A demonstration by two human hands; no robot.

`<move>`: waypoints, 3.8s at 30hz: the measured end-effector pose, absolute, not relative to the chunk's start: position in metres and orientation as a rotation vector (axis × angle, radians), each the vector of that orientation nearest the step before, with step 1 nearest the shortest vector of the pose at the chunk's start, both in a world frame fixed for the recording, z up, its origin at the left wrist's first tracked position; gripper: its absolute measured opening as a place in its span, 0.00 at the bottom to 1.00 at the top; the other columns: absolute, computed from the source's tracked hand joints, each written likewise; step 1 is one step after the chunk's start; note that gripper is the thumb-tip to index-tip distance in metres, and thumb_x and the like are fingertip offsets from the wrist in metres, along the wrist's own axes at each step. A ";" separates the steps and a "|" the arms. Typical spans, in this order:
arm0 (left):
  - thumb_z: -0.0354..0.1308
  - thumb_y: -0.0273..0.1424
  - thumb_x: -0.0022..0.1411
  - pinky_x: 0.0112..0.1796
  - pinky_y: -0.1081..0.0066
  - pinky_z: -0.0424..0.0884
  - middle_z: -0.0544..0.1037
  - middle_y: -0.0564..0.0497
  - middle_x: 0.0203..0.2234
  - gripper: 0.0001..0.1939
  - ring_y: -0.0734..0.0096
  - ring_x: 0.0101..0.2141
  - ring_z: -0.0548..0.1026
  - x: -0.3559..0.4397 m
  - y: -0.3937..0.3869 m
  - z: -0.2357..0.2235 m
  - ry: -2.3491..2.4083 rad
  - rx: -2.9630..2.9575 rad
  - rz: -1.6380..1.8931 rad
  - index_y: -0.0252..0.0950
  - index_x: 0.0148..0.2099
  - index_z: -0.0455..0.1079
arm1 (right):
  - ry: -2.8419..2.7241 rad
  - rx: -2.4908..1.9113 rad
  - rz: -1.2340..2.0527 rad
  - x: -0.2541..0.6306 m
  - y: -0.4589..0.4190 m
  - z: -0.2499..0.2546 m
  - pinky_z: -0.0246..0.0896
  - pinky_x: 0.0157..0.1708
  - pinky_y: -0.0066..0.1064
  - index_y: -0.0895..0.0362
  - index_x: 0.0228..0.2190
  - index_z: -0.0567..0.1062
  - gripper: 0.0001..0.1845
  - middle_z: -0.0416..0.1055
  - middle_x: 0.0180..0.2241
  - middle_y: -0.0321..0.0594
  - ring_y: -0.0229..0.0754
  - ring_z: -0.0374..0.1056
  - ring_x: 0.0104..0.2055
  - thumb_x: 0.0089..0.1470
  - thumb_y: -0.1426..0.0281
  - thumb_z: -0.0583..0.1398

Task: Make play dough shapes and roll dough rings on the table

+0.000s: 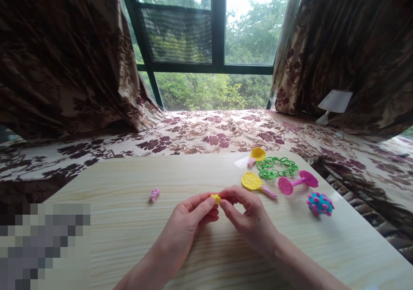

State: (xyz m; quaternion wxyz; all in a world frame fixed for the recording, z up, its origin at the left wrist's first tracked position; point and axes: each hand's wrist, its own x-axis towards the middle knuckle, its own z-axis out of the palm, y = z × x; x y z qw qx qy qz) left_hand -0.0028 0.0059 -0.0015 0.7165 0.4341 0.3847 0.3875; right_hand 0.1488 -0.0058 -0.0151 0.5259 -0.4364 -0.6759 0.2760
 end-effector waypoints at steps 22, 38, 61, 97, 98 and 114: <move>0.53 0.34 0.57 0.33 0.73 0.63 0.70 0.51 0.25 0.12 0.76 0.28 0.64 -0.005 0.005 -0.002 0.828 0.977 0.813 0.34 0.39 0.72 | -1.710 -0.958 0.631 0.149 -0.008 -0.012 0.62 0.38 0.30 0.56 0.40 0.71 0.15 0.64 0.36 0.40 0.37 0.63 0.37 0.47 0.76 0.59; 0.53 0.35 0.57 0.35 0.71 0.63 0.71 0.50 0.26 0.13 0.75 0.29 0.65 -0.006 0.006 -0.002 0.850 1.009 0.849 0.33 0.41 0.72 | -1.794 -0.994 0.505 0.148 -0.007 -0.016 0.61 0.39 0.32 0.55 0.40 0.70 0.15 0.63 0.36 0.40 0.39 0.62 0.39 0.48 0.76 0.59; 0.48 0.39 0.59 0.31 0.71 0.64 0.70 0.49 0.27 0.17 0.73 0.29 0.65 0.000 0.000 0.001 0.812 0.970 0.752 0.32 0.38 0.71 | -1.754 -1.027 0.499 0.149 -0.009 -0.011 0.61 0.38 0.32 0.56 0.33 0.70 0.08 0.63 0.35 0.39 0.39 0.62 0.38 0.47 0.73 0.61; 0.58 0.35 0.52 0.37 0.71 0.64 0.74 0.50 0.27 0.13 0.72 0.31 0.68 -0.004 0.003 0.003 0.906 1.013 0.842 0.36 0.40 0.73 | -1.808 -0.956 0.494 0.148 -0.009 -0.015 0.62 0.40 0.35 0.53 0.44 0.69 0.19 0.63 0.38 0.42 0.41 0.62 0.41 0.47 0.74 0.59; 0.57 0.35 0.53 0.37 0.71 0.65 0.74 0.50 0.28 0.13 0.72 0.31 0.68 -0.004 0.002 0.003 0.894 0.995 0.846 0.36 0.40 0.73 | -1.806 -0.958 0.493 0.148 -0.009 -0.015 0.62 0.41 0.35 0.53 0.44 0.68 0.20 0.63 0.38 0.42 0.41 0.62 0.41 0.47 0.73 0.60; 0.54 0.39 0.55 0.32 0.72 0.65 0.73 0.48 0.29 0.15 0.73 0.30 0.67 -0.004 0.003 -0.002 0.849 0.989 0.766 0.33 0.38 0.72 | -1.782 -1.013 0.461 0.148 -0.010 -0.011 0.61 0.35 0.31 0.56 0.30 0.70 0.04 0.65 0.32 0.39 0.38 0.63 0.35 0.50 0.74 0.56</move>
